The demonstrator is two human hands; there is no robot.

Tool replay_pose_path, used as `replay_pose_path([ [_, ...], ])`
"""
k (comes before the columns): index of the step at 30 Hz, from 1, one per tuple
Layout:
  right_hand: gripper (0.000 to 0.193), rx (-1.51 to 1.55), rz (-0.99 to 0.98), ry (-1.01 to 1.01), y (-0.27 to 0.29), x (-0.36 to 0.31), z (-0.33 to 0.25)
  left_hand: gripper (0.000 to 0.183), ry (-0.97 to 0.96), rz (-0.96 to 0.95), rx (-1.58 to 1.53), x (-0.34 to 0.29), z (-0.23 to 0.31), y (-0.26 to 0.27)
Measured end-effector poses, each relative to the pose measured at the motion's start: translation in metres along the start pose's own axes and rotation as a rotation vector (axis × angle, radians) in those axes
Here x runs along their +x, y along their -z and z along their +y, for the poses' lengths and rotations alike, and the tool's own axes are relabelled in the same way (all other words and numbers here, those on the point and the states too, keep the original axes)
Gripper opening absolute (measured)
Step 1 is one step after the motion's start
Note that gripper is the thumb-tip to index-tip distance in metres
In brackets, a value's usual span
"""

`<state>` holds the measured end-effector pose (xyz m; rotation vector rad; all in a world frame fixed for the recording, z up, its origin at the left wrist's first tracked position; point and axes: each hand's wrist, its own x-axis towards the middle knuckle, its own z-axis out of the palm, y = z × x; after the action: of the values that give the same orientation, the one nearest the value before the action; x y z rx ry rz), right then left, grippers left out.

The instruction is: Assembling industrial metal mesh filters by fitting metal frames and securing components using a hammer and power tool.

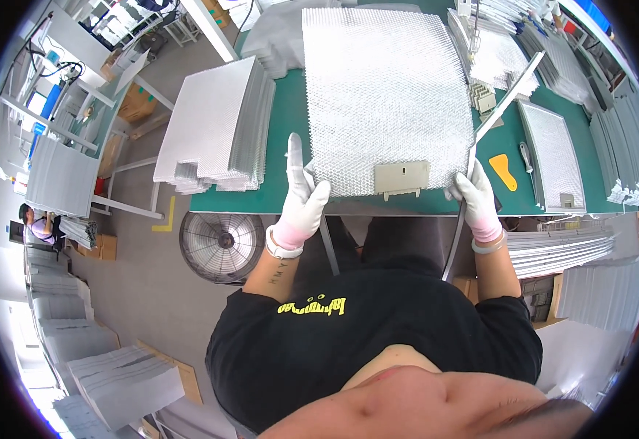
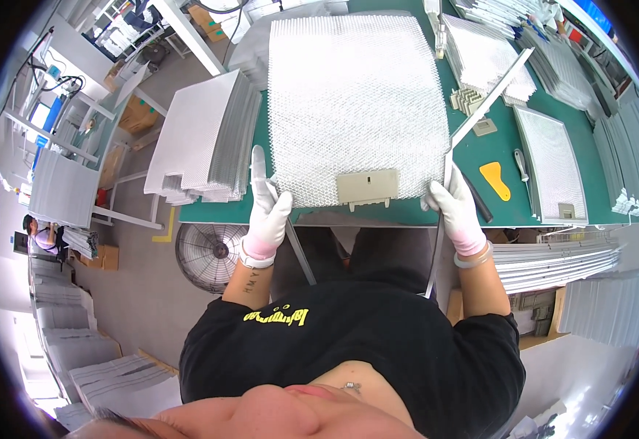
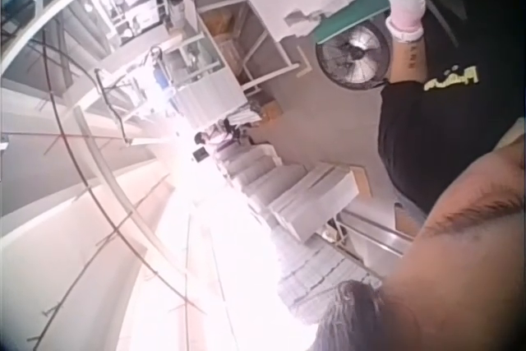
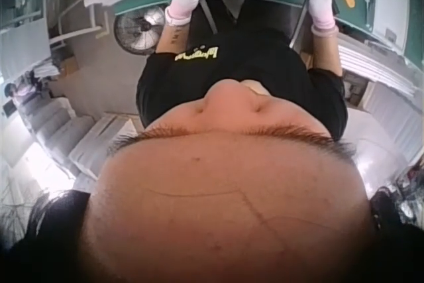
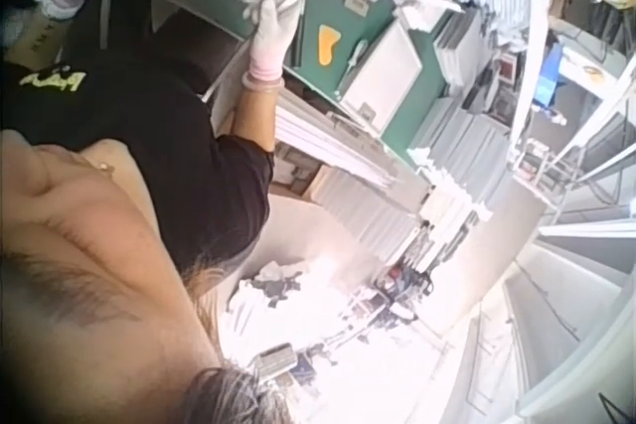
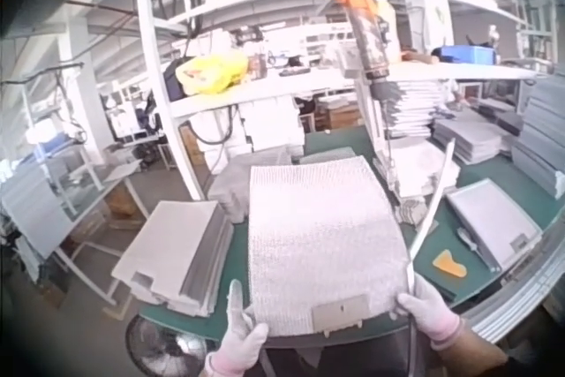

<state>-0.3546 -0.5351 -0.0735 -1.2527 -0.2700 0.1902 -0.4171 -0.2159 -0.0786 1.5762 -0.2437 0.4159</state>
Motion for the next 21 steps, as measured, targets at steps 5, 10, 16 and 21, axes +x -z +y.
replay_pose_path([
  [5,0.050,0.001,-0.044,0.068,-0.027,0.005,-0.008,0.054,0.317,0.249,-0.397,-0.015,0.007,0.015],
  [10,0.060,-0.040,-0.191,0.035,-0.054,0.011,-0.009,0.045,0.161,0.566,-0.212,-0.044,0.013,0.035],
  [16,0.051,-0.253,-0.279,0.390,-0.096,0.032,-0.020,0.061,-0.079,0.512,-0.343,-0.041,0.060,0.058],
  [21,0.036,-0.282,-0.240,0.430,-0.105,0.065,-0.072,0.051,-0.226,0.403,-0.283,0.017,0.069,0.086],
])
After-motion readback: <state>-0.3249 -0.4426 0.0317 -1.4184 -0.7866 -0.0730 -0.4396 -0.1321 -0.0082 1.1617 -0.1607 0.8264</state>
